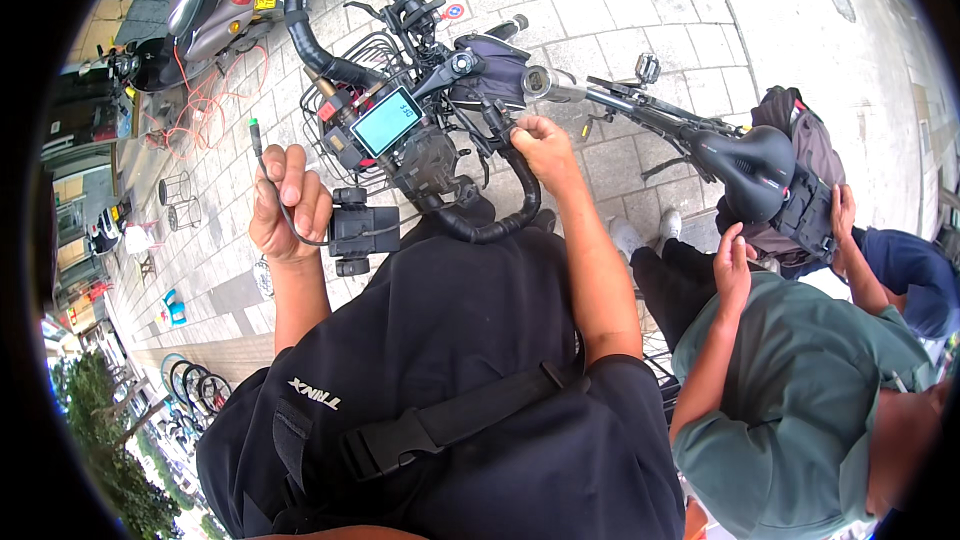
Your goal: The person adjusts and secures wires and components on a bicycle handlebar using zip ties and tools. They connect a digital display unit to the handlebar and test the connection while another person stands nearby.
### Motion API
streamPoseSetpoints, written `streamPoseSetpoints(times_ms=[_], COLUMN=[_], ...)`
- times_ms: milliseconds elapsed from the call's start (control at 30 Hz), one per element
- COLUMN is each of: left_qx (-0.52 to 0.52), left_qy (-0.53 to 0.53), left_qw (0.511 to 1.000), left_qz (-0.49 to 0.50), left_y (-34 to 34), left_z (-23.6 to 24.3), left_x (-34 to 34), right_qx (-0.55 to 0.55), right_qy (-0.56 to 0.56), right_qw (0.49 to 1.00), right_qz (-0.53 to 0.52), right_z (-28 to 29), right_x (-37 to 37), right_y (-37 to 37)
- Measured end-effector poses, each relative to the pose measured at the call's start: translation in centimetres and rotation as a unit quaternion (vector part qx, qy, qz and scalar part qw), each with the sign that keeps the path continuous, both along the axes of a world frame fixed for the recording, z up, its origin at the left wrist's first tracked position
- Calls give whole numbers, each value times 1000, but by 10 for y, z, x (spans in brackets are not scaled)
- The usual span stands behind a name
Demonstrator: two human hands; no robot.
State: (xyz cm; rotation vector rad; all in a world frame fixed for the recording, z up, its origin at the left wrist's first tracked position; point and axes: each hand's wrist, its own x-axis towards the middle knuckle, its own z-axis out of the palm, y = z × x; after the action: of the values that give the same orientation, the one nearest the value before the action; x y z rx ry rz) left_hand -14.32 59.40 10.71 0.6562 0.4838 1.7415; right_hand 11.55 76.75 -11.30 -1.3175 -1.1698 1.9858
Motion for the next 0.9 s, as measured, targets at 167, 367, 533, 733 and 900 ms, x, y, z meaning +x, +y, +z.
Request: streamPoseSetpoints(times_ms=[167,367,533,733,900], left_qx=[5,0,8,2,-7], left_qy=[5,-4,-32,-76,-144], left_qw=[1000,1000,999,996,988], left_qz=[-11,-26,-25,-36,-56], left_y=[1,-1,-4,-3,0], left_z=[0,3,-6,-13,-23], left_x=[1,3,-1,-4,-13], right_qx=[-4,25,332,318,154], right_qy=[0,-58,-197,-97,-46], right_qw=[1000,998,917,894,937], right_qz=[6,12,97,302,310], right_z=[-4,3,57,105,95], right_x=[2,6,2,0,4], right_y=[0,4,-13,-46,-53])
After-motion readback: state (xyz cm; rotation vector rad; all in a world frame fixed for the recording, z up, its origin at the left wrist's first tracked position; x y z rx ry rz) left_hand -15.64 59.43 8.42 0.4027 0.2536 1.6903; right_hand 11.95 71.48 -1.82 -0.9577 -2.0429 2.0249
